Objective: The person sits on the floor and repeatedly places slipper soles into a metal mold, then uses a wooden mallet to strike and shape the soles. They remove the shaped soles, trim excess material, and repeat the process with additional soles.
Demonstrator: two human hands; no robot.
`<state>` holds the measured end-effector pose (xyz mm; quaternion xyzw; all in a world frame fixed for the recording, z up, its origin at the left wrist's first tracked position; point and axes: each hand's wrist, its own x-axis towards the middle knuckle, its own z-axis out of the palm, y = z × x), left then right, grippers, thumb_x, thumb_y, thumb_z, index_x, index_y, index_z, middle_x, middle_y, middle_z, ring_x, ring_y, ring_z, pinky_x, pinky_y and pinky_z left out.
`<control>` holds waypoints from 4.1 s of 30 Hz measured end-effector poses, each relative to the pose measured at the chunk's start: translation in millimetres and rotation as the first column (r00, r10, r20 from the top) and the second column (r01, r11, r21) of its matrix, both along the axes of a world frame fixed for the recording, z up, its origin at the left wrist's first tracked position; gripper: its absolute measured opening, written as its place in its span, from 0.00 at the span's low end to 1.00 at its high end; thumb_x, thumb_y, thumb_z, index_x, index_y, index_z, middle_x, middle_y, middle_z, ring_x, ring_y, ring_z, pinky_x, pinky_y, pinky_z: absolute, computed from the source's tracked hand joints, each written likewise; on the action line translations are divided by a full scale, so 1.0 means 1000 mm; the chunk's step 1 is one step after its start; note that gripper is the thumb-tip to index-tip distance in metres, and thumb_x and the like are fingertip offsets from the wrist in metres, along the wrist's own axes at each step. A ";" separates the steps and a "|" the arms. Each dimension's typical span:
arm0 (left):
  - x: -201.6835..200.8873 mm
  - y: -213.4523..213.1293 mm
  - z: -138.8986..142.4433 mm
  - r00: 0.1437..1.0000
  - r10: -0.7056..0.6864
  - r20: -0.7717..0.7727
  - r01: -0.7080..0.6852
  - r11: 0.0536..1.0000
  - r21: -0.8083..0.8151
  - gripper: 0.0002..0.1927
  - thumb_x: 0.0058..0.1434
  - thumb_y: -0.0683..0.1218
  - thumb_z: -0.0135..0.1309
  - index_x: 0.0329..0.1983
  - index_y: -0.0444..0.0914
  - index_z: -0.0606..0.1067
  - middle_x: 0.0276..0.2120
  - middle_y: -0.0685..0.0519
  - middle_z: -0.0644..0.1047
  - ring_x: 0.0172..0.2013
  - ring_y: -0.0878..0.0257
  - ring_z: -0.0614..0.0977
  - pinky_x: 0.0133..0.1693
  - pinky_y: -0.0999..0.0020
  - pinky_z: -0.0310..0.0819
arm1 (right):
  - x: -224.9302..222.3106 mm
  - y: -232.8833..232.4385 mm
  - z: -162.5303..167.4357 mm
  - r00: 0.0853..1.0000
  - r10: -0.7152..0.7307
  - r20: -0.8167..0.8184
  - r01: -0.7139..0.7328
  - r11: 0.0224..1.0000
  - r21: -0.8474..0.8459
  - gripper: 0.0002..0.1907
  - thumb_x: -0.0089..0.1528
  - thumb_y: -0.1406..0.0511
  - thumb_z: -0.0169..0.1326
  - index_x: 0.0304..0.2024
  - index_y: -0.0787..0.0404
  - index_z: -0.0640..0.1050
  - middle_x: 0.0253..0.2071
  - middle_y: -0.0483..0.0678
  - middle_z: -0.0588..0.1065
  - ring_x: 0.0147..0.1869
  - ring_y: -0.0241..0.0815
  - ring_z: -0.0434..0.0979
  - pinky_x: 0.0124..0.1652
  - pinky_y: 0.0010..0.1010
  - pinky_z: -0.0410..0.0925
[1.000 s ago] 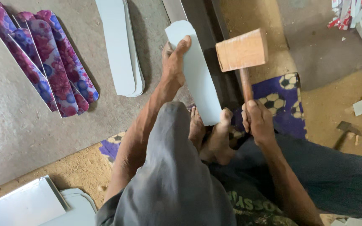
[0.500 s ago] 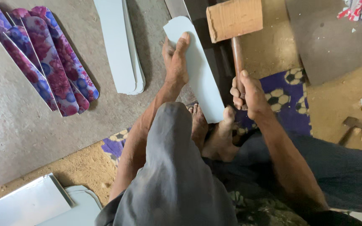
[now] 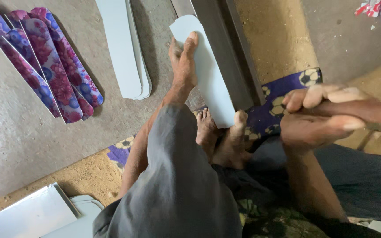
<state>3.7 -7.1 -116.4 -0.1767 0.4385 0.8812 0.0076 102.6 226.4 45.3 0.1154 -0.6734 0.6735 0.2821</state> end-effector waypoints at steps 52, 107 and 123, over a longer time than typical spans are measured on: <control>-0.001 -0.008 0.017 0.996 -0.094 0.005 0.094 0.978 -0.187 0.38 0.64 0.59 0.62 0.69 0.35 0.64 0.54 0.43 0.75 0.52 0.55 0.79 0.50 0.56 0.80 | -0.003 0.001 -0.094 0.542 -0.252 0.802 -0.267 0.853 0.448 0.26 0.73 0.46 0.43 0.43 0.63 0.75 0.33 0.60 0.75 0.37 0.60 0.75 0.38 0.48 0.68; 0.070 0.002 0.104 0.766 -0.475 0.433 0.623 0.381 -0.683 0.54 0.56 0.53 0.62 0.80 0.46 0.44 0.54 0.39 0.79 0.52 0.48 0.85 0.54 0.56 0.80 | 0.100 0.057 -0.064 0.956 -0.254 0.145 0.086 0.716 0.692 0.15 0.75 0.60 0.37 0.51 0.67 0.66 0.42 0.59 0.72 0.41 0.53 0.73 0.41 0.45 0.69; 0.067 0.000 0.093 0.793 -0.497 0.352 0.530 0.280 -0.800 0.54 0.59 0.56 0.65 0.80 0.48 0.44 0.55 0.37 0.79 0.53 0.44 0.84 0.56 0.52 0.77 | -0.012 0.010 -0.033 0.869 -0.060 0.491 -0.272 0.771 0.576 0.13 0.79 0.59 0.42 0.49 0.61 0.70 0.28 0.44 0.67 0.28 0.42 0.69 0.31 0.26 0.65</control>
